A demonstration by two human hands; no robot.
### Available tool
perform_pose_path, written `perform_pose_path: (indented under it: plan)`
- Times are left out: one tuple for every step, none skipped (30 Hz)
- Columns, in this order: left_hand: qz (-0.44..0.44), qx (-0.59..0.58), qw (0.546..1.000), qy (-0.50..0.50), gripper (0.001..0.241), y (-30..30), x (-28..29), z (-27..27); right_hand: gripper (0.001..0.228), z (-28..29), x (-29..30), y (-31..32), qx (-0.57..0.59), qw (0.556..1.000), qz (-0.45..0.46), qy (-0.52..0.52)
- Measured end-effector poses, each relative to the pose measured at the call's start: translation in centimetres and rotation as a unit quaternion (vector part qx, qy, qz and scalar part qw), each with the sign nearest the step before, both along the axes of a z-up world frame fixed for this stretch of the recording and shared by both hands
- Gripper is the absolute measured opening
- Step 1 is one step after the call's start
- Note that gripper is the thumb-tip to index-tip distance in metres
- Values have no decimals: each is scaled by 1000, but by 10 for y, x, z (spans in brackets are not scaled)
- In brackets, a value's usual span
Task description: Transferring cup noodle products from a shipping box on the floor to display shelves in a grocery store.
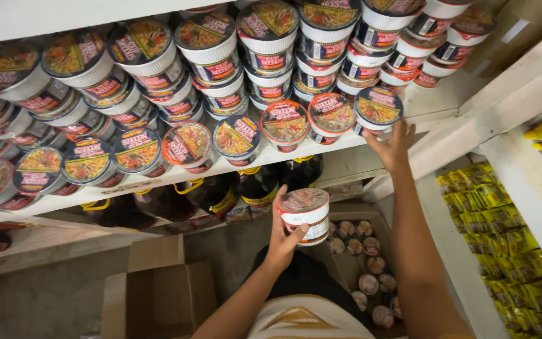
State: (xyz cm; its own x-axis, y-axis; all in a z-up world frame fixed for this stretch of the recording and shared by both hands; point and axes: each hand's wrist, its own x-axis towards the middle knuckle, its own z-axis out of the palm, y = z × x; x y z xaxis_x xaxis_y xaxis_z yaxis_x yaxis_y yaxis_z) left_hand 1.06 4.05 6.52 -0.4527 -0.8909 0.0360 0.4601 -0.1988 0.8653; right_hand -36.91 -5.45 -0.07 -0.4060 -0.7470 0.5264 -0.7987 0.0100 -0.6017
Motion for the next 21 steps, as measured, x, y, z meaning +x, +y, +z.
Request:
perform_pose_path:
  plan:
    - [0, -5, 1000, 0, 102, 0, 2, -2, 91, 7, 7, 3, -24, 1000, 6, -13]
    - [1, -11, 1000, 1, 103, 0, 5, -4, 94, 15, 15, 6, -48, 998, 11, -25]
    - [1, -14, 1000, 2, 103, -4, 5, -2, 94, 26, 21, 1, -52, 998, 12, -24]
    - [1, -15, 1000, 5, 104, -9, 6, 0, 99, 37, 28, -4, -48, 997, -9, -54]
    - [-1, -9, 1000, 7, 105, -6, 9, 1, 103, 44, 38, -1, -36, 995, -31, -86]
    - [-1, -5, 1000, 6, 105, -4, 12, 1, 103, 32, 35, 0, -33, 995, -32, -87]
    - [0, 4, 1000, 2, 105, -5, 14, 2, 105, 22, 32, -3, -12, 996, -51, -77]
    - [1, 13, 1000, -1, 105, -5, 17, 4, 107, 13, 29, -5, 8, 995, -71, -67]
    - [1, 12, 1000, 0, 105, -6, 19, 7, 107, 14, 25, -6, 7, 995, -70, -66]
    - [0, 2, 1000, -4, 106, -7, 22, 9, 107, 14, 21, -6, 22, 996, -58, -64]
    - [-1, -9, 1000, -7, 107, -8, 23, 11, 106, 13, 16, -8, 36, 996, -46, -61]
    - [1, -11, 1000, -7, 107, -12, 22, 9, 106, 17, 13, -11, 34, 997, -45, -61]
    - [-3, -20, 1000, -8, 108, -13, 22, 6, 106, 19, 10, -9, 65, 996, -39, -50]
    - [-7, -29, 999, -10, 109, -13, 20, 3, 106, 20, 7, -7, 96, 994, -33, -39]
    - [-7, -25, 1000, -11, 109, -14, 18, 4, 106, 21, 4, -6, 100, 994, -33, -39]
    - [-6, -23, 1000, -9, 108, -14, 14, 5, 105, 22, 0, -6, 103, 994, -22, -1]
    - [-2, -17, 1000, -8, 108, -10, 11, 6, 103, 22, -3, -4, 109, 993, -7, 38]
    - [2, -9, 1000, -10, 108, 0, 7, 4, 103, 22, -4, 4, 116, 993, -2, 37]
    - [7, -19, 1000, -2, 107, 0, 1, 2, 104, 27, -7, -1, 109, 993, 17, 46]
    - [12, -30, 999, 6, 106, 0, -5, 2, 105, 32, -10, -5, 101, 993, 36, 55]
    - [20, -29, 999, 4, 106, 0, -12, 4, 105, 36, -11, -11, 101, 992, 44, 54]
